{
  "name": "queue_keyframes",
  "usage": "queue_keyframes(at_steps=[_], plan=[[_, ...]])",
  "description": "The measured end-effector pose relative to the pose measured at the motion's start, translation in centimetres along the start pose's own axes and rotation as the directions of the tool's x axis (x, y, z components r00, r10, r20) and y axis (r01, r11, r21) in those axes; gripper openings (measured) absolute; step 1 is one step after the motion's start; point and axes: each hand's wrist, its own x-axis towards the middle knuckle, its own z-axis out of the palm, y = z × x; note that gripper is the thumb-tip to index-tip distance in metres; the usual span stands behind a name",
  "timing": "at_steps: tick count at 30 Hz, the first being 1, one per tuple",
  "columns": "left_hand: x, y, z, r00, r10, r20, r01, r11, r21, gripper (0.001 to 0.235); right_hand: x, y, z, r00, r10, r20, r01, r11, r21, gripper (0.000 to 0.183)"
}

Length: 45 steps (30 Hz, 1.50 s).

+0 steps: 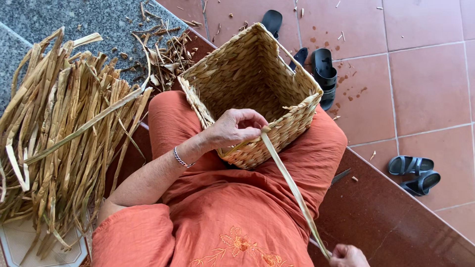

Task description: The person weaves a rectangular basket using dried palm leaves. They interlace the leaves into the basket's rim, trim excess material with scissors, and continue weaving to reinforce the structure.

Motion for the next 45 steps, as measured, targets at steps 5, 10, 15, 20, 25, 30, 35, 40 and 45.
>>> queue_keyframes(at_steps=[5,10,15,20,25,30,35,40,45], plan=[[-1.5,0.7,1.4,0.946,0.318,-0.057,-0.228,0.783,0.579,0.024,-3.9,-7.0,-2.2,0.887,-0.27,-0.373,0.059,0.87,-0.489,0.026],[-3.0,-0.1,3.9,0.891,0.455,0.0,-0.167,0.327,0.93,0.039,-8.9,-21.3,-5.7,0.209,-0.606,-0.767,0.796,0.561,-0.227,0.022],[-3.3,-0.4,4.2,0.845,0.535,-0.015,-0.134,0.24,0.961,0.044,-8.2,-33.3,-7.0,0.055,-0.728,-0.684,0.918,0.306,-0.251,0.017],[-3.1,-0.3,4.2,0.816,0.562,-0.134,-0.188,0.479,0.858,0.025,-9.9,-35.9,-4.7,-0.043,-0.715,-0.697,0.908,0.263,-0.326,0.033],[-3.0,-0.5,4.4,0.819,0.55,-0.163,-0.197,0.537,0.821,0.013,-12.2,-36.2,-3.5,-0.18,-0.691,-0.7,0.884,0.198,-0.422,0.032],[-3.2,1.0,3.7,0.76,0.647,-0.06,-0.349,0.485,0.802,0.031,-14.9,-36.0,-4.1,-0.143,-0.721,-0.678,0.928,0.14,-0.344,0.024],[-4.1,2.0,3.2,0.72,0.691,0.054,-0.513,0.479,0.712,0.059,-18.8,-37.1,-5.7,-0.356,-0.756,-0.549,0.881,-0.077,-0.466,0.027],[-2.9,-0.1,2.6,0.793,0.572,-0.211,-0.381,0.734,0.562,0.019,-15.5,-38.5,-7.2,-0.354,-0.853,-0.382,0.691,0.037,-0.722,0.034],[-1.8,0.1,-1.5,0.959,0.138,-0.246,-0.162,0.984,-0.079,0.026,-12.1,-37.9,-11.3,-0.111,-0.717,-0.689,0.9,0.221,-0.376,0.026]])
